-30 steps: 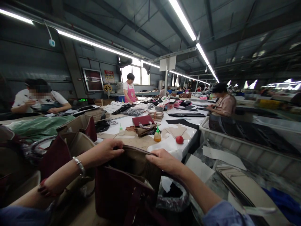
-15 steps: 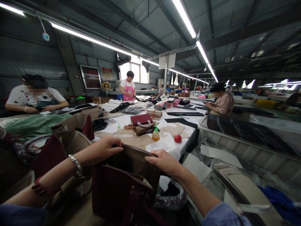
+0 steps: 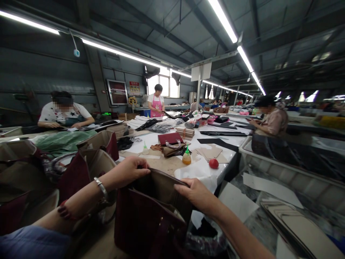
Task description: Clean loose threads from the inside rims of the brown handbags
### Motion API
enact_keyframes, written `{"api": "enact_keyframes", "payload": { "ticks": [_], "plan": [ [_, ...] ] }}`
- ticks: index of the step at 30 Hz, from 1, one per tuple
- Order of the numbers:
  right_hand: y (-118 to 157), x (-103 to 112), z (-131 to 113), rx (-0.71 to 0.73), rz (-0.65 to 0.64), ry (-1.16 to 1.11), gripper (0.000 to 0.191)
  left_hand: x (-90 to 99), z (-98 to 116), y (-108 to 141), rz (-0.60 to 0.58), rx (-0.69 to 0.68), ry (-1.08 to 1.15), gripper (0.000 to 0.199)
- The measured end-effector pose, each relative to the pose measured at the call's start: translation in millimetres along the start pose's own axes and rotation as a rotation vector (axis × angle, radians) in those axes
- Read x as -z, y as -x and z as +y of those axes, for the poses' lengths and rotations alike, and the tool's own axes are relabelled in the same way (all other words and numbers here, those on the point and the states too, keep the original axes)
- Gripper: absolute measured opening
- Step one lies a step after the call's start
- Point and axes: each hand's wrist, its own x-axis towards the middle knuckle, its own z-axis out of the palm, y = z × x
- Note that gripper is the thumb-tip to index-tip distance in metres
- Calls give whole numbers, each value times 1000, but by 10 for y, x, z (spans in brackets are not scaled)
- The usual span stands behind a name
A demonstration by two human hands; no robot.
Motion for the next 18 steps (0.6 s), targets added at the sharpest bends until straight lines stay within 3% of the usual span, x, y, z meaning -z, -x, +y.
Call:
{"api": "enact_keyframes", "payload": {
  "ticks": [18],
  "plan": [
    [39,-28,-55,4,-61,-84,34,9,2,1,16,20,-47,16]
  ]
}}
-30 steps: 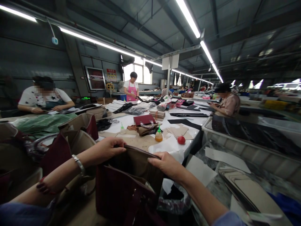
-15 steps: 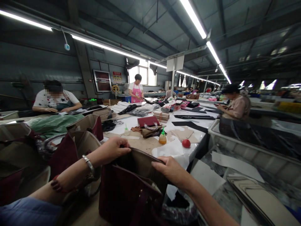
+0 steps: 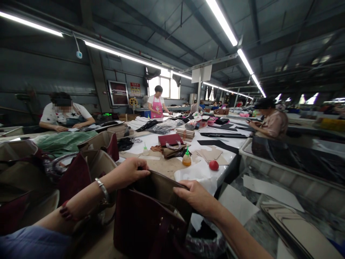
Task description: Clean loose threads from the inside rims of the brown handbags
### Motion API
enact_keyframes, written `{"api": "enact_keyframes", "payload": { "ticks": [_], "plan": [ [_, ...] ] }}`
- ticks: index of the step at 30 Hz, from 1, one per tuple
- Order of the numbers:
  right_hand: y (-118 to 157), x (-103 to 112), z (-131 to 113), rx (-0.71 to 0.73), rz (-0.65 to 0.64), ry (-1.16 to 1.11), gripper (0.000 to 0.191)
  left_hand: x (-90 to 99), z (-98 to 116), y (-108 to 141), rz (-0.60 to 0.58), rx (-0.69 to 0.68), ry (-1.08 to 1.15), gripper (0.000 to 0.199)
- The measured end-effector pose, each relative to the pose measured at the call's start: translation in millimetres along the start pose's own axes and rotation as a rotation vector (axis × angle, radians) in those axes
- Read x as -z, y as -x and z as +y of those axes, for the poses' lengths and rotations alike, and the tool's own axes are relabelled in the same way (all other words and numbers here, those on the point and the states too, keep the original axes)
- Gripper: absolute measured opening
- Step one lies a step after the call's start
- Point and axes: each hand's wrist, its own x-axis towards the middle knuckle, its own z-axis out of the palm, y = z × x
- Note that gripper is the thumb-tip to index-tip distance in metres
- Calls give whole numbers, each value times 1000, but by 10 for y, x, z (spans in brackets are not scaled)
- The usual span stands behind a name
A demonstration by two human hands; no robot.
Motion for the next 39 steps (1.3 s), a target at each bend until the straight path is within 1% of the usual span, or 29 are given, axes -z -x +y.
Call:
{"api": "enact_keyframes", "payload": {
  "ticks": [6,11,13,16,20,23,25,28,33,39],
  "plan": [
    [-3,6,-20,-14,18,80,31,30,46,19,-7,-20,-11,15],
    [-6,21,-45,-24,7,177,31,36,56,33,-20,-7,-9,13],
    [-14,39,-76,-11,2,257,29,36,59,37,-37,-7,7,12],
    [-49,58,-175,12,-37,446,27,40,67,46,-34,-13,5,11],
    [-151,19,-308,86,-121,529,25,54,52,71,-14,-13,-19,11],
    [-222,-32,-336,126,-98,632,26,65,25,99,-11,-16,-19,11],
    [-239,-48,-326,120,-77,673,27,71,17,115,-13,-20,-10,11],
    [-223,-45,-304,87,-77,637,25,74,28,122,-16,-34,0,10],
    [-190,-46,-291,15,-94,496,21,77,56,111,-23,-44,2,10],
    [-203,-71,-262,-62,-81,348,23,83,64,101,-21,-49,-15,11]
  ]
}}
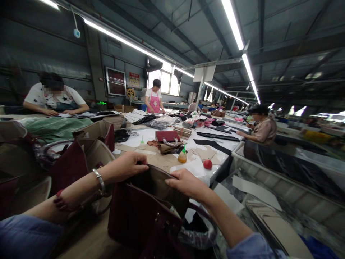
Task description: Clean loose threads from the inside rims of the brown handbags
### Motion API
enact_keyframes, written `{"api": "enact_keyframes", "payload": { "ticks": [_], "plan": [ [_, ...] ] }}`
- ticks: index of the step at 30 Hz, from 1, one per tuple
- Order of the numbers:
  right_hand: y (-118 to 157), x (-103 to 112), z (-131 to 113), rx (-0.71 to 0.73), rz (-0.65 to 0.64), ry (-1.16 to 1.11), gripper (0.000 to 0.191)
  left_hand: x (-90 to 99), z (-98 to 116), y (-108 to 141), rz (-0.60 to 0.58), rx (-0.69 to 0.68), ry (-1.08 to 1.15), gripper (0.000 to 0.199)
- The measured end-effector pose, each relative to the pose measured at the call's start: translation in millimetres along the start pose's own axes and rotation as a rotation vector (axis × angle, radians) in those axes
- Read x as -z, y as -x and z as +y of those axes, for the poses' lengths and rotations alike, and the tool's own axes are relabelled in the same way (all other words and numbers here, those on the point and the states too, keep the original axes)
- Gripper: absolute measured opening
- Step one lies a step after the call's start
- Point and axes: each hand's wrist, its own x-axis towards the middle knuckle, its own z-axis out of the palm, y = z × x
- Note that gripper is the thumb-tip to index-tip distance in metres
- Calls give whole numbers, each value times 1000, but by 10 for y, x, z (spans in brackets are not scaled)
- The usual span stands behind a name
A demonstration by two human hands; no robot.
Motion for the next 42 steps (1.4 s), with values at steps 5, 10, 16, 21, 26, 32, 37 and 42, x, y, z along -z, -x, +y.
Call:
{"api": "enact_keyframes", "payload": {
  "ticks": [5,10,16,21,26,32,37,42],
  "plan": [
    [-12,-4,65,-19,-32,-168,29,-24,6,-37,2,24,-13,10],
    [-31,7,123,-20,-8,-172,32,-44,7,-74,0,24,-12,10],
    [-22,5,128,-20,6,-123,37,-63,2,-97,9,15,-12,11],
    [-2,-4,104,5,-22,-163,38,-69,-15,-97,22,3,-27,12],
    [5,-10,81,10,-44,-221,37,-53,-10,-73,35,-8,-33,11],
    [19,-27,15,4,-43,-178,36,-40,-13,-45,31,-10,-10,10],
    [25,0,-39,91,-16,59,31,-67,-57,-44,53,-17,15,12],
    [-28,49,-117,241,-56,291,27,-58,-77,-29,49,-10,24,13]
  ]
}}
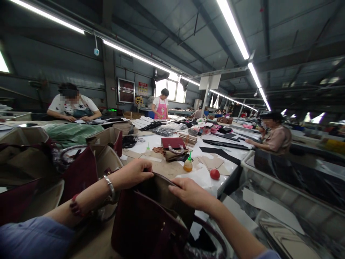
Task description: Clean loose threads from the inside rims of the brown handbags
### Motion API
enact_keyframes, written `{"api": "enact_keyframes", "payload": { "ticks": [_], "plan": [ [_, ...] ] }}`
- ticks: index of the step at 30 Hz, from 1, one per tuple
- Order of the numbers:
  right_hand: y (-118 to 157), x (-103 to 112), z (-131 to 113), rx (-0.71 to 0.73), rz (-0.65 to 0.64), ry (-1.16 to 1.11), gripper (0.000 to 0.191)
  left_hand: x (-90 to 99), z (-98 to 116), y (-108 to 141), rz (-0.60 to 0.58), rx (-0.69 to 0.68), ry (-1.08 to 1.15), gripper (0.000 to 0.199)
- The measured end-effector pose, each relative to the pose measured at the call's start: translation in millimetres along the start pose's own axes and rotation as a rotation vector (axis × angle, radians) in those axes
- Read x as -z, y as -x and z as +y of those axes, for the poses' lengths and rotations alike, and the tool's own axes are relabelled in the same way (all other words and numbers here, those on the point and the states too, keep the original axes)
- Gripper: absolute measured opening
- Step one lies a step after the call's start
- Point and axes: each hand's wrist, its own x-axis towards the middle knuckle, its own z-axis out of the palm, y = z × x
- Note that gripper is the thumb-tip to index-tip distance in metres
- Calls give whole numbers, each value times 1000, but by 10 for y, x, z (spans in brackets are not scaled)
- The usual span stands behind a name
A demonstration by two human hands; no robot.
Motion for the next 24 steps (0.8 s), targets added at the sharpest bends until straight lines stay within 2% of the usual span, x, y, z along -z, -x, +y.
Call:
{"api": "enact_keyframes", "payload": {
  "ticks": [4,9,14,20,24],
  "plan": [
    [-95,30,-61,-34,-55,94,26,24,20,21,-12,0,-4,11],
    [-207,25,-143,-29,-4,236,21,19,27,36,21,3,-49,12],
    [-272,-20,-176,-10,23,267,17,45,45,58,17,8,-73,12],
    [-300,-66,-197,3,47,287,21,77,89,95,21,19,-96,12],
    [-324,-44,-163,-16,60,288,23,73,46,61,35,10,-100,12]
  ]
}}
